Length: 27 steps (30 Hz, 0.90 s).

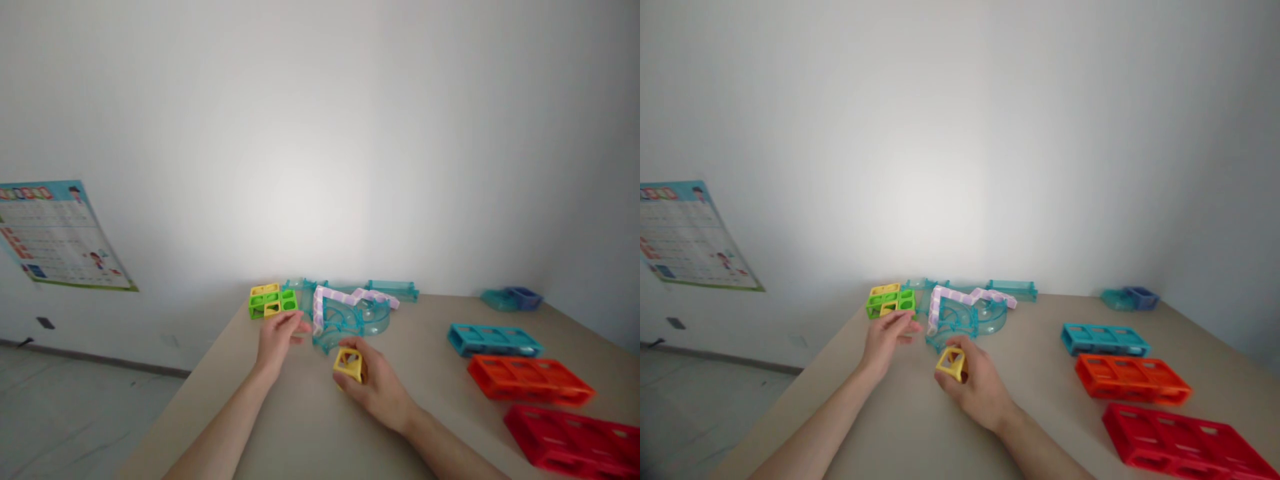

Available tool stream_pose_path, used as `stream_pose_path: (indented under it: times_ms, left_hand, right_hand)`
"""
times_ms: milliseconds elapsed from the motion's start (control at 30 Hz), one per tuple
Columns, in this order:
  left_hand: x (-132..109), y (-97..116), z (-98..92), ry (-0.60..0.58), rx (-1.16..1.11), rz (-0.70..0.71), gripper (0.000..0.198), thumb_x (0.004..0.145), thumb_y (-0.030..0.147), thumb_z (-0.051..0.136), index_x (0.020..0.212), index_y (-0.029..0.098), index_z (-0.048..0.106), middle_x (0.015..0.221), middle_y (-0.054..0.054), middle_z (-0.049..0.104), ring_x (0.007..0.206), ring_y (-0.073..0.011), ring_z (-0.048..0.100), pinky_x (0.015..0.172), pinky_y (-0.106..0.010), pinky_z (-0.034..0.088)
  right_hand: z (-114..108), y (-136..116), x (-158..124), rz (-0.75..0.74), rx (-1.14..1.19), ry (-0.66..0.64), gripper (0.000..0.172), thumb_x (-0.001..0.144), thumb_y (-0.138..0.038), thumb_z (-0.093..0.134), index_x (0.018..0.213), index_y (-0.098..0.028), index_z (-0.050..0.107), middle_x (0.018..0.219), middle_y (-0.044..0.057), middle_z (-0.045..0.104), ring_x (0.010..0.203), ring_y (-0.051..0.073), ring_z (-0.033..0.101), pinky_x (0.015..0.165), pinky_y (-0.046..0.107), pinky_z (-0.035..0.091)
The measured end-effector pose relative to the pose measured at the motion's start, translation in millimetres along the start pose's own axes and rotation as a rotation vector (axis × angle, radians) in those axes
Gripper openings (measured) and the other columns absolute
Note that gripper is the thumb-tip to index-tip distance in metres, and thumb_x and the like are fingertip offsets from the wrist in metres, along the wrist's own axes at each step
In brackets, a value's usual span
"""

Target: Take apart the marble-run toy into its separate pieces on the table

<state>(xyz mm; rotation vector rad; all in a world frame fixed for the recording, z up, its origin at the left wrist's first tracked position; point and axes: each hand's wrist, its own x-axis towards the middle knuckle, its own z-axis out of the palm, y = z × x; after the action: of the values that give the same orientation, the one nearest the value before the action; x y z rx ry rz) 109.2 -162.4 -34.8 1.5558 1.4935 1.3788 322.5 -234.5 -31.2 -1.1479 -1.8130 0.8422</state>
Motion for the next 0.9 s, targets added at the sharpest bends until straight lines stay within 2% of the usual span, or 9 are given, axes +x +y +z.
stream_pose_path:
  times_ms: [33, 100, 200, 300, 467, 733, 900]
  left_hand:
    - [8, -6, -4.8, 0.124, 0.091, 0.019, 0.035, 0.083, 0.037, 0.053, 0.104, 0.014, 0.069, 0.093, -0.012, 0.072, 0.086, -0.0249, 0.069, 0.076, -0.037, 0.055]
    - [22, -19, -15.5, 0.23, 0.214, 0.045, 0.034, 0.078, 0.027, 0.059, 0.109, 0.015, 0.067, 0.115, -0.013, 0.066, 0.107, -0.0262, 0.062, 0.096, -0.039, 0.047]
    - [35, -35, -27.6, 0.256, 0.375, 0.062, 0.041, 0.072, 0.021, 0.065, 0.113, 0.015, 0.066, 0.122, -0.014, 0.061, 0.118, -0.0276, 0.055, 0.106, -0.038, 0.038]
    - [39, -42, -29.3, 0.222, 0.487, 0.062, 0.048, 0.074, 0.021, 0.064, 0.122, 0.014, 0.061, 0.123, -0.015, 0.061, 0.117, -0.0279, 0.055, 0.104, -0.037, 0.039]
    - [42, -43, -23.1, 0.191, 0.607, 0.035, 0.051, 0.082, 0.023, 0.056, 0.132, 0.015, 0.053, 0.128, -0.016, 0.06, 0.119, -0.0281, 0.055, 0.102, -0.037, 0.041]
    - [48, -44, -24.5, 0.133, 0.67, -0.023, 0.052, 0.086, 0.022, 0.049, 0.136, 0.009, 0.05, 0.124, -0.021, 0.063, 0.114, -0.0307, 0.06, 0.097, -0.038, 0.044]
    - [51, -42, -28.3, 0.112, 0.659, -0.077, 0.052, 0.085, 0.029, 0.051, 0.135, 0.013, 0.052, 0.122, -0.017, 0.065, 0.113, -0.0293, 0.061, 0.09, -0.034, 0.046]
  right_hand:
    - [0, 1, -1, 0.005, -0.003, -0.02, 0.039, 0.08, -0.032, 0.064, 0.115, -0.022, 0.05, 0.091, 0.002, 0.062, 0.071, 0.016, 0.059, 0.064, 0.027, 0.048]
    - [1, 2, -2, 0.009, -0.013, -0.063, 0.043, 0.078, -0.032, 0.066, 0.117, -0.023, 0.049, 0.091, 0.001, 0.062, 0.067, 0.015, 0.059, 0.061, 0.026, 0.048]
    - [3, 1, -4, 0.002, -0.05, -0.09, 0.044, 0.077, -0.033, 0.067, 0.117, -0.023, 0.05, 0.091, 0.001, 0.062, 0.068, 0.015, 0.059, 0.062, 0.027, 0.048]
    - [4, 1, -4, 0.002, -0.068, -0.102, 0.043, 0.078, -0.032, 0.067, 0.117, -0.023, 0.051, 0.093, 0.002, 0.063, 0.07, 0.015, 0.059, 0.063, 0.027, 0.047]
    - [2, 3, -4, 0.008, -0.067, -0.1, 0.044, 0.079, -0.033, 0.066, 0.118, -0.023, 0.05, 0.094, 0.002, 0.063, 0.069, 0.015, 0.059, 0.064, 0.027, 0.048]
    - [1, 5, -4, 0.012, -0.086, -0.09, 0.047, 0.078, -0.034, 0.067, 0.121, -0.024, 0.05, 0.093, 0.002, 0.062, 0.07, 0.015, 0.058, 0.065, 0.027, 0.048]
    - [2, 5, -3, 0.015, -0.083, -0.086, 0.047, 0.078, -0.034, 0.068, 0.121, -0.025, 0.05, 0.091, 0.001, 0.062, 0.068, 0.014, 0.057, 0.063, 0.026, 0.047]
